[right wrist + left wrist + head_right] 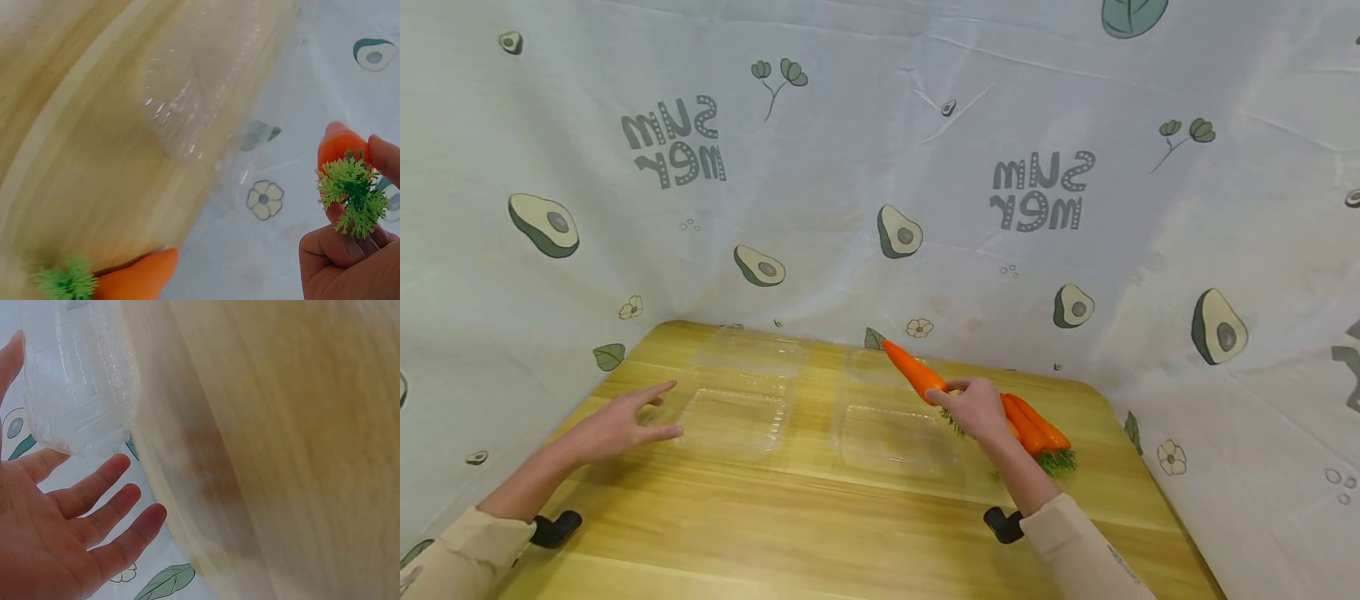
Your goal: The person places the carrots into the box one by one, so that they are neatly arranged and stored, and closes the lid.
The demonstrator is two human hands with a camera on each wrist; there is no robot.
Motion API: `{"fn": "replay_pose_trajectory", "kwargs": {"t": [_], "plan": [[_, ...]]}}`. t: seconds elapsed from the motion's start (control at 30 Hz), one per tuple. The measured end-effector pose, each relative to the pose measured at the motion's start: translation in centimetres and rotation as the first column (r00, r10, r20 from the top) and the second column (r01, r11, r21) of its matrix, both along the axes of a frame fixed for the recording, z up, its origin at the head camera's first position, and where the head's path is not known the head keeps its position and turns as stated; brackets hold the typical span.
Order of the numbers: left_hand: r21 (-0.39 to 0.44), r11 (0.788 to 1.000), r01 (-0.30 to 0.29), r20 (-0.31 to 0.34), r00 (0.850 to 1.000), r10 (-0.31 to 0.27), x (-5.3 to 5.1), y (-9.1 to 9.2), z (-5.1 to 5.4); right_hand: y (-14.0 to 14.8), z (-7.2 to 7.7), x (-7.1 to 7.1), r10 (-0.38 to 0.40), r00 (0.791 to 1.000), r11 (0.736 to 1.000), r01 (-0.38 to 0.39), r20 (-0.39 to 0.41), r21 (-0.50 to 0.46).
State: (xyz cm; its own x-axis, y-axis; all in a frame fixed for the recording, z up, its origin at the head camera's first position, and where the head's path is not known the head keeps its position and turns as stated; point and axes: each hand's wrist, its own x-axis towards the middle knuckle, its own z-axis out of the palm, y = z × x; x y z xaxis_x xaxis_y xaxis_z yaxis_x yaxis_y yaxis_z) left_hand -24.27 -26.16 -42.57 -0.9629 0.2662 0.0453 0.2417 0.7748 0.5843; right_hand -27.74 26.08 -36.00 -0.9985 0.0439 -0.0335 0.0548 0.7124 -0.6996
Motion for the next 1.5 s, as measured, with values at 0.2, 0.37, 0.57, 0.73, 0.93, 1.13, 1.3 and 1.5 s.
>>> {"fn": "replay_pose_trajectory", "kwargs": {"t": [0.2, 0.37, 0.57, 0.73, 0.93, 1.13, 1.3, 1.5], "plan": [[0.008, 1.000, -0.011, 0.014, 1.000, 0.011, 0.2, 0.1, 0.1, -2.1, 0.9, -0.8, 0.052, 0.998, 0.999, -0.052, -0.023, 0.000], [0.016, 1.000, -0.018, 0.020, 1.000, 0.018, 0.3, 0.3, 0.1, -3.9, 1.3, -1.6, 0.090, 0.996, 0.996, -0.090, -0.018, 0.014], [0.020, 1.000, -0.022, 0.014, 1.000, 0.022, 0.4, 0.4, -0.3, -6.1, 1.5, -2.4, 0.170, 0.985, 0.985, -0.169, -0.025, 0.023], [0.021, 1.000, -0.023, 0.005, 1.000, 0.022, 0.5, 0.5, -0.2, -7.7, 1.6, -3.1, 0.225, 0.974, 0.974, -0.225, -0.005, 0.041], [0.020, 1.000, -0.012, 0.004, 1.000, 0.012, 0.6, 0.6, 0.0, -9.7, 1.8, -3.8, 0.278, 0.961, 0.959, -0.278, 0.013, 0.064], [0.044, 0.999, 0.005, 0.008, 1.000, -0.005, 0.6, 0.5, -0.3, -12.1, 1.3, -4.4, 0.320, 0.947, 0.946, -0.320, 0.005, 0.039], [0.042, 0.999, -0.002, 0.017, 1.000, 0.002, 0.7, 0.6, -0.6, -14.2, 0.7, -5.0, 0.353, 0.936, 0.934, -0.352, 0.007, 0.051], [0.044, 0.999, -0.016, 0.013, 1.000, 0.015, 0.5, 0.6, -0.1, -16.7, 0.8, -5.8, 0.404, 0.915, 0.913, -0.404, 0.006, 0.053]]}}
